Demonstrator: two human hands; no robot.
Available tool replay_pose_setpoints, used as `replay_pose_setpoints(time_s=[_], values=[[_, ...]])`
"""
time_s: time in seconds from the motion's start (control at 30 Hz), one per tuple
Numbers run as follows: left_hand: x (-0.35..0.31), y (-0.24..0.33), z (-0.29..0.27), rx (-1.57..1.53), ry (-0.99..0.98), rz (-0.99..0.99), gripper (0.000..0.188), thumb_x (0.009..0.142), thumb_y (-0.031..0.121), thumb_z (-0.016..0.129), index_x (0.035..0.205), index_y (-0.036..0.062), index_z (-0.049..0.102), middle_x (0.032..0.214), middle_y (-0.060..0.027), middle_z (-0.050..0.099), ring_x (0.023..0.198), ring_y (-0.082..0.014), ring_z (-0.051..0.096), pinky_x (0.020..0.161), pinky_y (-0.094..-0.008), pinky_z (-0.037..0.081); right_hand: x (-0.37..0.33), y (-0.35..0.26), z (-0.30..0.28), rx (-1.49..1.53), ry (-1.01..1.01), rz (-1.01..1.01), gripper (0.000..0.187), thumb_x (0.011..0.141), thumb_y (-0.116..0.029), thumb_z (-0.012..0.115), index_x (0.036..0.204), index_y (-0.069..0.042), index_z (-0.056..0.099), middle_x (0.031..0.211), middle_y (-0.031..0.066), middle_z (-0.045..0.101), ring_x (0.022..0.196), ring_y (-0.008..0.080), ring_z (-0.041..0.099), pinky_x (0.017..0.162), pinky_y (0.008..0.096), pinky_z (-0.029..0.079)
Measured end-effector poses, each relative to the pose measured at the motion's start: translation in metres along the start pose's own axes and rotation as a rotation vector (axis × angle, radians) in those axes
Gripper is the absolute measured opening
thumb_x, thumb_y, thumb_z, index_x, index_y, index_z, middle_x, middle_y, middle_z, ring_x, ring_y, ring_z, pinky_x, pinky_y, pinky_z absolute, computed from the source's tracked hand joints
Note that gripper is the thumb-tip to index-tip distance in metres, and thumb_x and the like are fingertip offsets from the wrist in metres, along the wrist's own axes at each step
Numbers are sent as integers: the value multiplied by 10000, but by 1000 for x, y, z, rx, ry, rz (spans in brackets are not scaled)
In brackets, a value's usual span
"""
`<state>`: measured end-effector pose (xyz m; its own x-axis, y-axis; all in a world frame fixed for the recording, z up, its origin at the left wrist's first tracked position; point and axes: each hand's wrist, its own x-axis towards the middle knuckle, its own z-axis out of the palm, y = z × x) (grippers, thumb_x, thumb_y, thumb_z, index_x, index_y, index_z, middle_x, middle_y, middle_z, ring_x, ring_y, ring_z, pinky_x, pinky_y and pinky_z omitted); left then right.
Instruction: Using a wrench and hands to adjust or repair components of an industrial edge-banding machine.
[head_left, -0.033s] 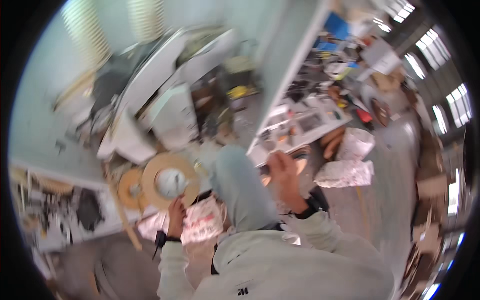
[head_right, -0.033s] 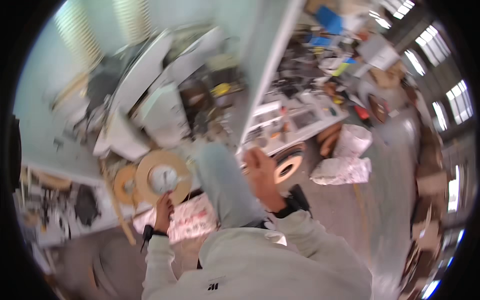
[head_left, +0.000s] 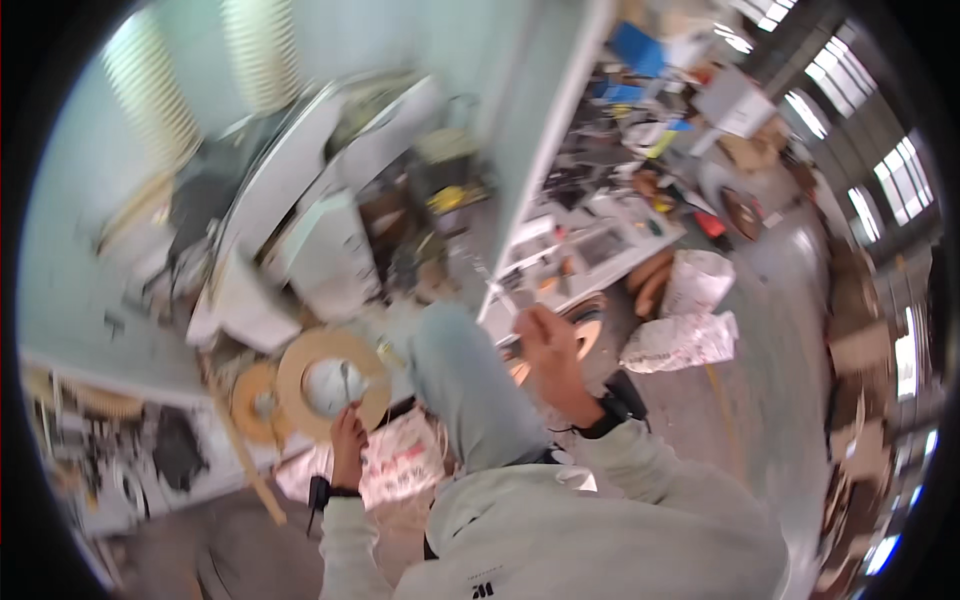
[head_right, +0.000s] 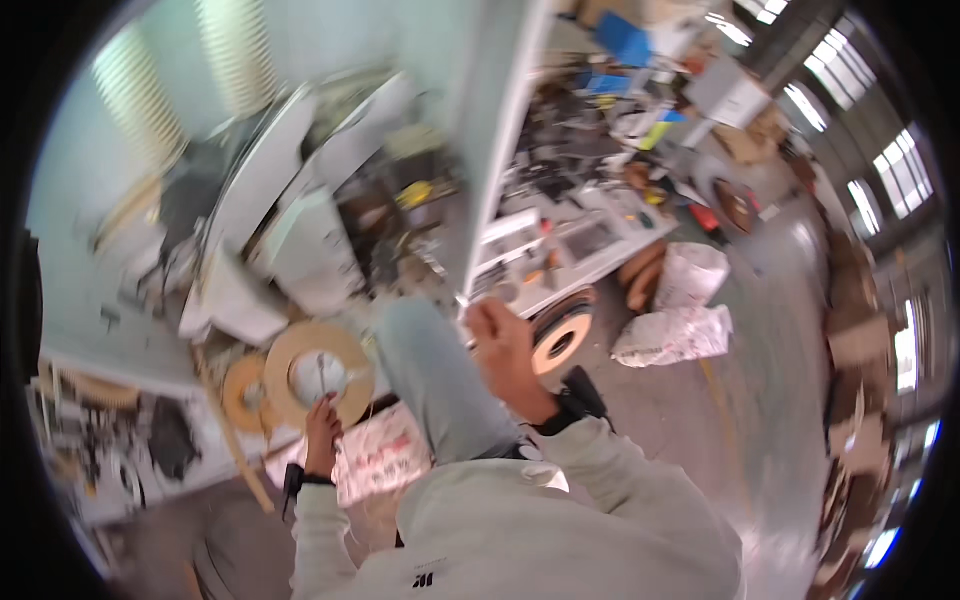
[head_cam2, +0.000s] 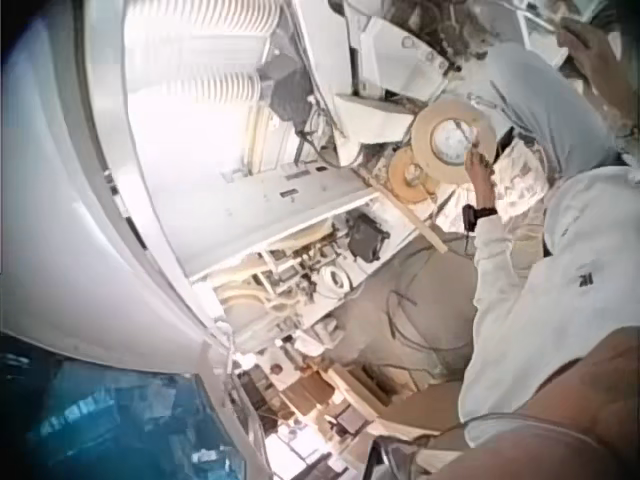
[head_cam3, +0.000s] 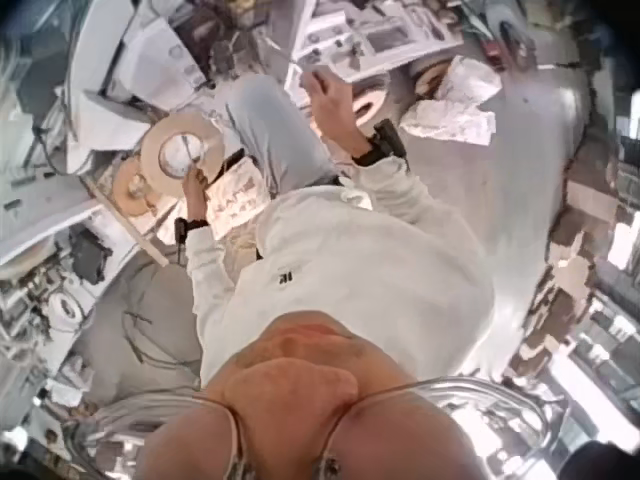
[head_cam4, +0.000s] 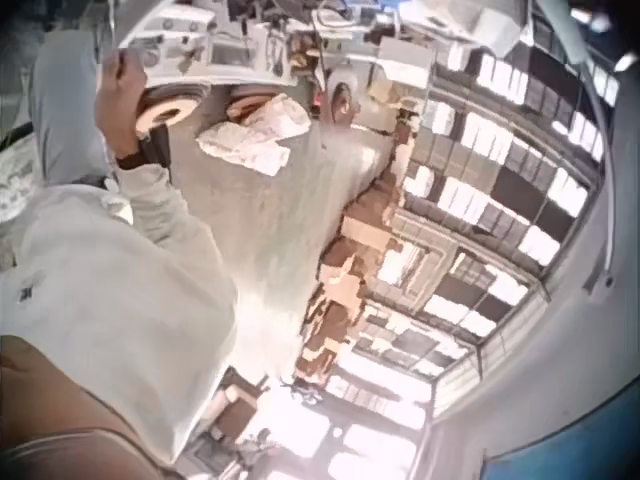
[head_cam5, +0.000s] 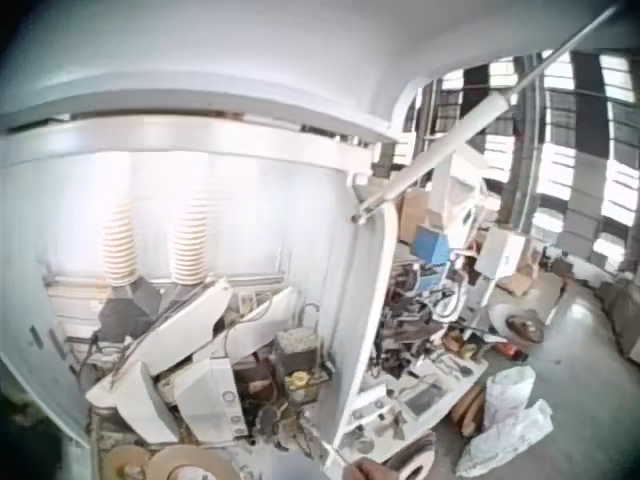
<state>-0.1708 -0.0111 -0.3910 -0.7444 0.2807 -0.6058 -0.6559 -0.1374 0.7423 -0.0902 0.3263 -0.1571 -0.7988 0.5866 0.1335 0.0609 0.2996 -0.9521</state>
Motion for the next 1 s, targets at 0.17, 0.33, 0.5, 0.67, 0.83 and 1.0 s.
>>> replay_pose_setpoints(time_s=[0.17,0.33,0.5,0.67,0.83,1.0], values=[[-17,34,69,36,-195,96,304,1075,281,461,1268,75,573,647,73,280,496,-36,264,434,-221,204,-15,-27,-31,44,39,-32,216,983,-164,605,891,28,572,649,54,504,616,93,426,551,299,380],[-23,-6,63,8,-171,67,298,1068,305,477,1214,79,605,647,68,325,475,-44,280,420,-230,214,-31,-18,-33,32,87,-79,213,983,-163,610,920,32,554,646,86,497,612,110,427,552,323,383],[-30,-57,17,100,-72,-52,273,1066,318,473,1165,110,618,590,69,306,412,-53,266,379,-238,203,-25,-16,-62,-40,118,-109,154,985,-117,606,941,20,549,714,44,444,697,100,393,603,297,385],[-46,-71,-7,135,-77,-144,232,1053,282,471,1173,123,590,619,71,295,457,-61,276,416,-240,231,18,11,-159,-74,582,-190,166,993,-148,598,936,2,558,650,54,494,597,134,481,553,320,414],[-34,-69,-13,111,-39,-65,362,1026,263,520,1294,32,596,595,51,370,457,-73,366,407,-239,325,45,-10,-245,226,803,-222,213,1044,-211,537,919,-39,545,638,-34,450,519,50,419,446,241,332],[-23,-39,21,188,-143,-44,228,1055,262,466,1191,125,586,615,73,293,454,-61,270,410,-244,217,50,-14,-292,-161,788,-358,200,1047,-191,525,952,-23,574,641,-45,449,551,43,417,482,239,332]])
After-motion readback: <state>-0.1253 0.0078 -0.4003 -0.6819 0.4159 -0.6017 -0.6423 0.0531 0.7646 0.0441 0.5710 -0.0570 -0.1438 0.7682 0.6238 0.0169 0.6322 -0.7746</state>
